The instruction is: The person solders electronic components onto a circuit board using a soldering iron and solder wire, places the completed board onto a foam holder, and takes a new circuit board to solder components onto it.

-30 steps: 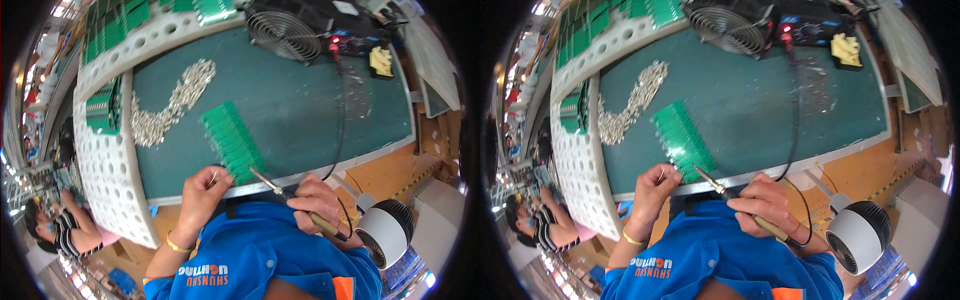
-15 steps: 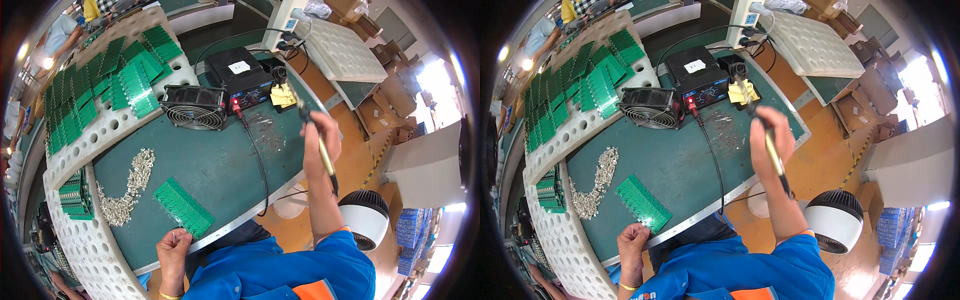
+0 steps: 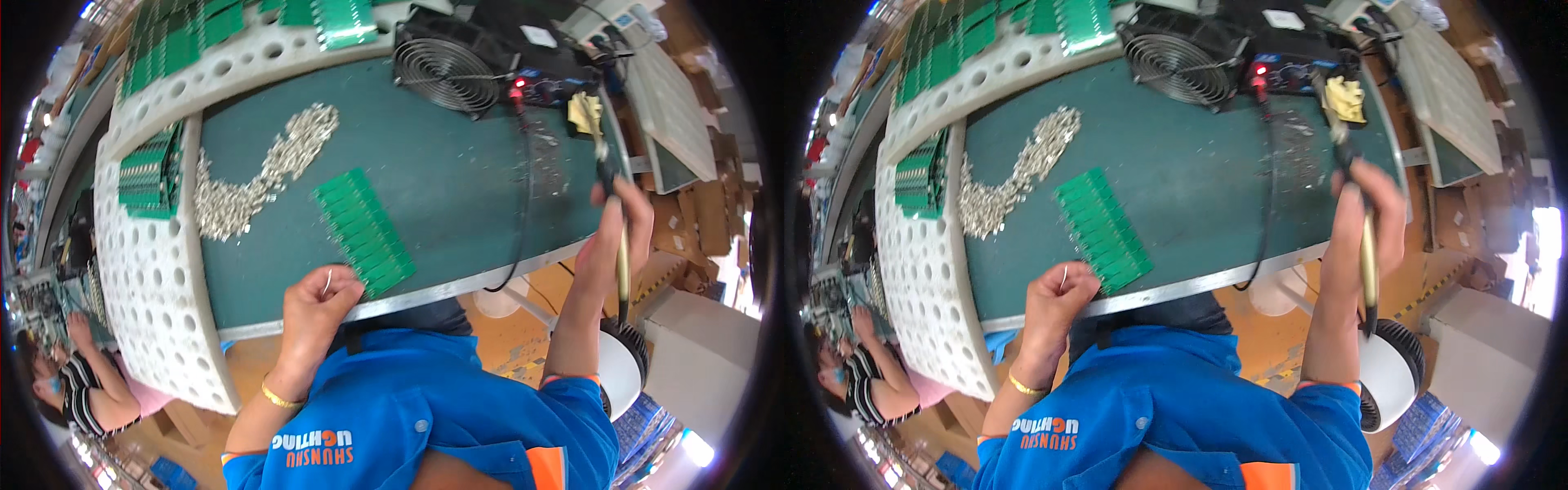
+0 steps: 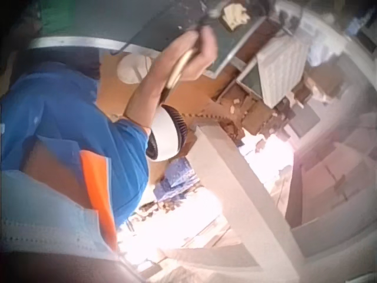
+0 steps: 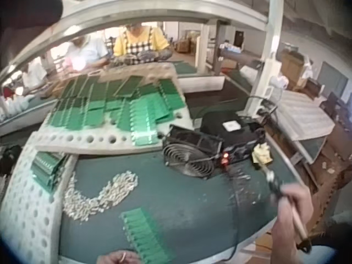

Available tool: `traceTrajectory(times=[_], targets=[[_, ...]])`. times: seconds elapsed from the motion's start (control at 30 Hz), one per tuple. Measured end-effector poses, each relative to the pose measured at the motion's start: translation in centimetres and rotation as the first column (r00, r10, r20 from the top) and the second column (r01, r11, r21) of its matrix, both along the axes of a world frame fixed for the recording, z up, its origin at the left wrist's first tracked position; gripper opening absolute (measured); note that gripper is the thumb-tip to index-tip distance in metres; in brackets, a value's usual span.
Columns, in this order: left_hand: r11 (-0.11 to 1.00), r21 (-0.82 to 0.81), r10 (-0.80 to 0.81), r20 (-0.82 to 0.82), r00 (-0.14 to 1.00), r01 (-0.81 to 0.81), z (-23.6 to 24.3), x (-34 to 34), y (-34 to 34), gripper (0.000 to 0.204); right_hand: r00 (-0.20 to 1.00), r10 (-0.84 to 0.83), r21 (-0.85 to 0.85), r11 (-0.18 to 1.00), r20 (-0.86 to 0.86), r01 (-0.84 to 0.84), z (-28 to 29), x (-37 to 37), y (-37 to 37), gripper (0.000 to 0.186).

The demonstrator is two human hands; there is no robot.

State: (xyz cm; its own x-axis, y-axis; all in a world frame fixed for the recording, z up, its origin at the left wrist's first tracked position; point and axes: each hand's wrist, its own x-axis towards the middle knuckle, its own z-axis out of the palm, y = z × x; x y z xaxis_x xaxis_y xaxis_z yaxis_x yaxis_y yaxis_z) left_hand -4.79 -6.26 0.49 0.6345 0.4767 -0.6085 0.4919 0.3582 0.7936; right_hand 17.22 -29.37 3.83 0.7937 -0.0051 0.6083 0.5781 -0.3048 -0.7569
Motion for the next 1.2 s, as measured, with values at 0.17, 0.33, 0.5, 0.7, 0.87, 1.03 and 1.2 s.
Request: traceTrajectory(times=[0.17, 0.33, 0.5, 0.7, 0.87, 1.03, 1.2], targets=[[0.998, -0.058, -0.003, 0.075, 0.997, 0.007, -0.6, 0.0, 0.1, 0.014, 0.764, 0.640, -0.043, 0.764, -0.079, -0.644, -3.4, -7.4, 0.5, 0.014], [0.998, -0.055, -0.010, 0.053, 0.999, 0.013, -0.3, -0.2, -0.1, 0.015, 0.614, 0.757, 0.080, 0.642, -0.223, -0.763, -5.3, -10.9, 1.1, 0.015], [0.998, -0.055, -0.016, 0.062, 0.998, 0.020, -0.5, -0.2, 0.0, 0.015, 0.610, 0.759, 0.032, 0.632, -0.227, -0.774, -5.8, -11.0, 1.5, 0.016], [0.998, -0.059, -0.014, 0.050, 0.999, 0.017, -0.5, -0.1, 0.0, 0.015, 0.593, 0.768, 0.036, 0.618, -0.241, -0.785, -6.3, -11.0, 1.8, 0.017], [0.999, -0.035, -0.032, 0.039, 0.999, 0.033, -0.5, -0.1, 0.0, 0.015, 0.577, 0.778, 0.056, 0.606, -0.247, -0.794, -6.2, -10.8, 1.9, 0.016], [0.999, -0.034, -0.014, 0.061, 0.998, 0.016, -0.4, 0.0, -0.1, 0.012, 0.573, 0.778, 0.057, 0.605, -0.257, -0.795, -6.1, -10.7, 1.8, 0.017], [0.998, -0.057, -0.012, 0.065, 0.998, 0.016, -0.3, 0.0, -0.1, 0.014, 0.577, 0.777, 0.060, 0.608, -0.253, -0.792, -6.1, -10.8, 1.9, 0.019]])
